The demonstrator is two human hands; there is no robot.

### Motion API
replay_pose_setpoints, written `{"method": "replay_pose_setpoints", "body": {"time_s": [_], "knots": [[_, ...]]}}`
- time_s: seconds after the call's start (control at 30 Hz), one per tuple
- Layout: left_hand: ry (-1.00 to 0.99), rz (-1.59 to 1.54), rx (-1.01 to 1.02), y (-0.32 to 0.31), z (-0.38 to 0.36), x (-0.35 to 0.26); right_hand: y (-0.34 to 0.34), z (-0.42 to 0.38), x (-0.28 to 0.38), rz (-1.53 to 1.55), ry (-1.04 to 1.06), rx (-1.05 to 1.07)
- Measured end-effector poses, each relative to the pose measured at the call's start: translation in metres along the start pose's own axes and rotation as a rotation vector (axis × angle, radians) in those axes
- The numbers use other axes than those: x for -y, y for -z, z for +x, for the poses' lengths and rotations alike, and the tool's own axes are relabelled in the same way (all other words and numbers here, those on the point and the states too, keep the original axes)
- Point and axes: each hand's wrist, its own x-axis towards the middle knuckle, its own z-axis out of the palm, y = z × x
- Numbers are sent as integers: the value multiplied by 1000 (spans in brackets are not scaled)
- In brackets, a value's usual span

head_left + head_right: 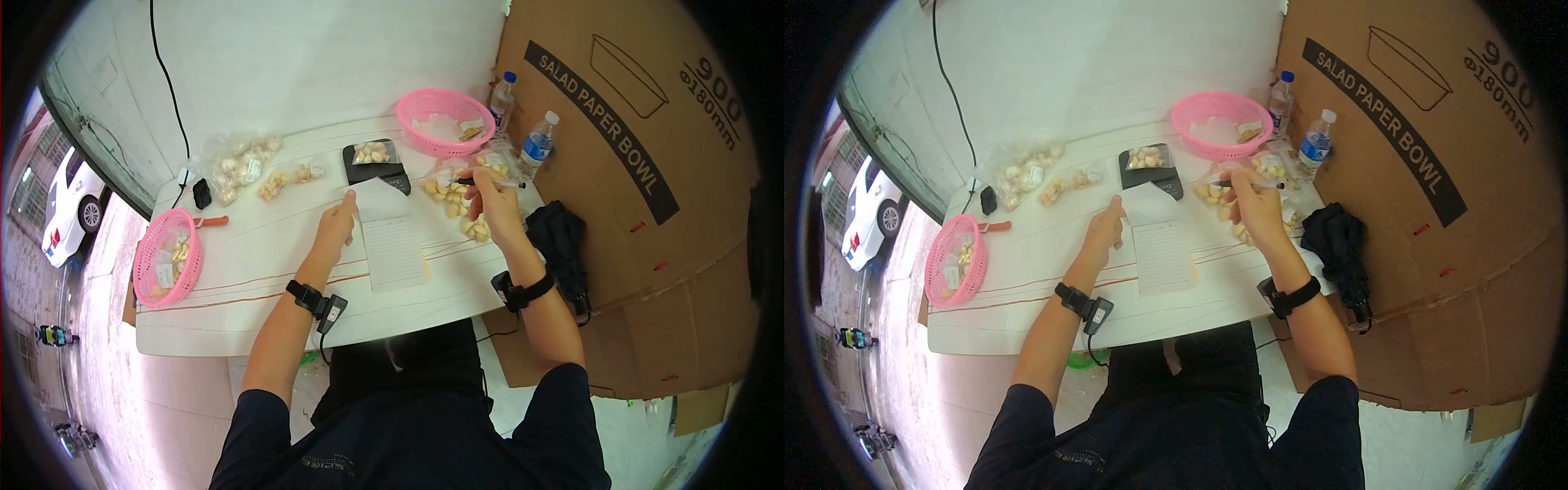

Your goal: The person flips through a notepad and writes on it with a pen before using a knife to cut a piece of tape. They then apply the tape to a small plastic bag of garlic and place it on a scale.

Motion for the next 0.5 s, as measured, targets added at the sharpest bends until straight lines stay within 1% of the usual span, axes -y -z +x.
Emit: {"method": "replay_pose_setpoints", "body": {"time_s": [0.03,0.07,0.13,0.17,0.23,0.27,0.33,0.37,0.4,0.43,0.47,0.5], "knots": [[2,-72,17,2,-3,0,1,2,-4,-1,-2,3],[4,-73,15,5,-3,3,2,4,-9,6,11,-14],[-30,-108,145,15,3,17,1,6,-12,11,22,-26],[-28,-111,141,18,6,25,1,7,-13,-13,25,-32],[-136,14,294,21,8,32,-1,7,-14,-38,25,-36],[-134,12,292,22,8,37,-3,8,-16,-67,24,-40],[-262,191,386,17,-5,31,-6,8,-21,-96,20,-41],[-259,190,383,15,-9,27,-7,8,-23,-112,64,-33],[-268,457,403,13,-12,24,-11,7,-22,-127,108,-24],[-274,724,419,11,-15,20,-14,7,-20,-127,107,-21],[-271,723,417,8,-20,18,-15,5,-17,-142,113,-14],[-335,713,395,4,-27,16,-17,4,-14,-157,119,-8]]}}
